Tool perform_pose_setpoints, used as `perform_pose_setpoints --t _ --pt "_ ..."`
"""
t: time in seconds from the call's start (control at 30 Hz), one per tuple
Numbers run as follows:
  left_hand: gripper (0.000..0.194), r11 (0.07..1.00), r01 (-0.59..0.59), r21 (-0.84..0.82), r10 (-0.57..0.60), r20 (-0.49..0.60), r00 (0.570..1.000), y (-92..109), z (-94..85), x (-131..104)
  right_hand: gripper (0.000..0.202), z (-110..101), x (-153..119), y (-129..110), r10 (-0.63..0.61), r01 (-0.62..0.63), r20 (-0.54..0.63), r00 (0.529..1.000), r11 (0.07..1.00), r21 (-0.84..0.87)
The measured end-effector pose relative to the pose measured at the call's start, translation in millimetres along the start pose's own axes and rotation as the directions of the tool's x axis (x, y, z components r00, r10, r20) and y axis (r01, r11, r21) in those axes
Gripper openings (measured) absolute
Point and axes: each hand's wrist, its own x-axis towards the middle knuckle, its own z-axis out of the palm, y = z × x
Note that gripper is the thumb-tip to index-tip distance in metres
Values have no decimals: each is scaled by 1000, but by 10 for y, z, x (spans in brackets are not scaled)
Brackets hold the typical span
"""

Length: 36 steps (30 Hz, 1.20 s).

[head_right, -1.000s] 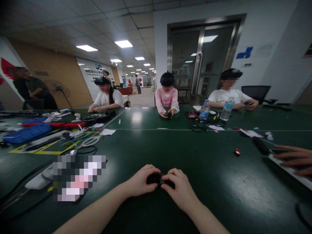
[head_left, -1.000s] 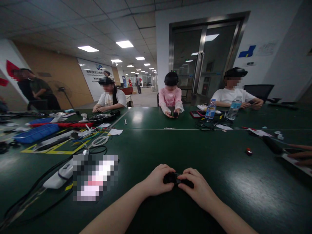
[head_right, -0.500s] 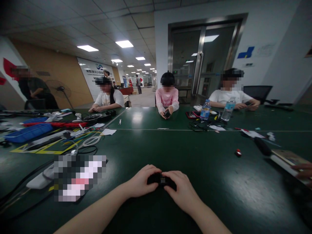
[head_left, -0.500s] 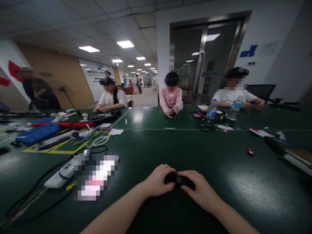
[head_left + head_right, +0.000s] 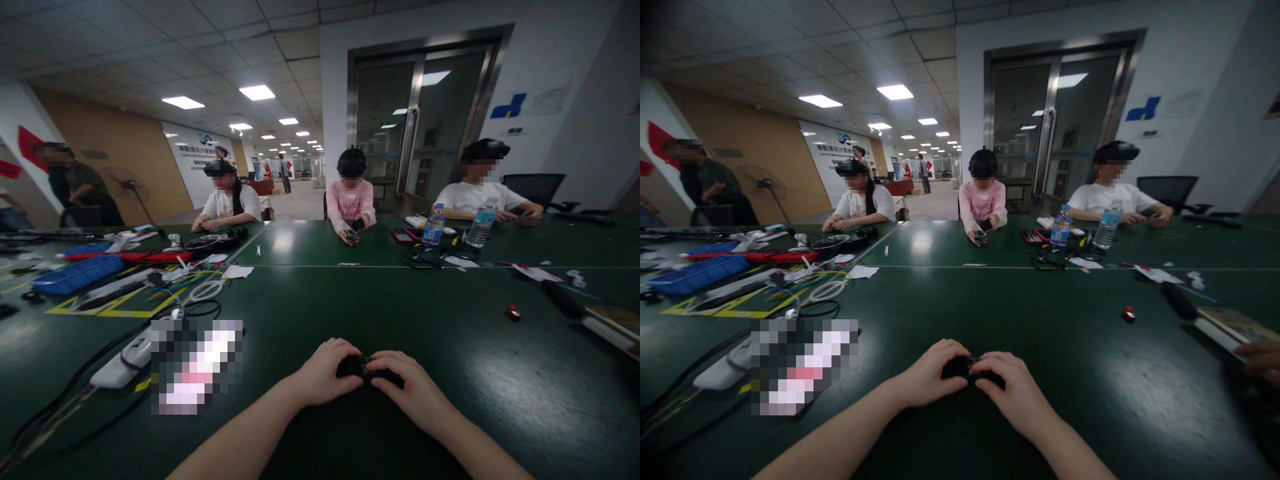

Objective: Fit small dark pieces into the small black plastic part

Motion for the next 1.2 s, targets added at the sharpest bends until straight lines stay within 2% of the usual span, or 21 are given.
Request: perform_pose_setpoints --t 0.2,0.47,0.6,0.73,0.97,1.2 --pt "38 998 50 -47 -49 22 999 19 -21 -25 21 -22 -13 -30 9 -9 -1 1000 999 41" --pt "36 996 62 -63 -59 47 997 37 -36 -27 21 -28 -23 -56 -10 11 -9 1000 998 68" --pt "36 996 35 -83 -33 29 999 14 -10 -12 22 -20 -23 -47 -31 33 -21 999 996 79" --pt "37 994 12 -109 -14 -20 1000 -21 26 8 32 -6 -26 -9 17 -14 -40 999 997 74" --pt "46 991 91 -94 -97 -61 993 -68 79 13 39 37 -8 67 93 -92 -28 995 995 50" --pt "38 994 93 -50 -96 -74 993 -37 76 9 37 38 -1 15 68 -67 -41 997 997 26"
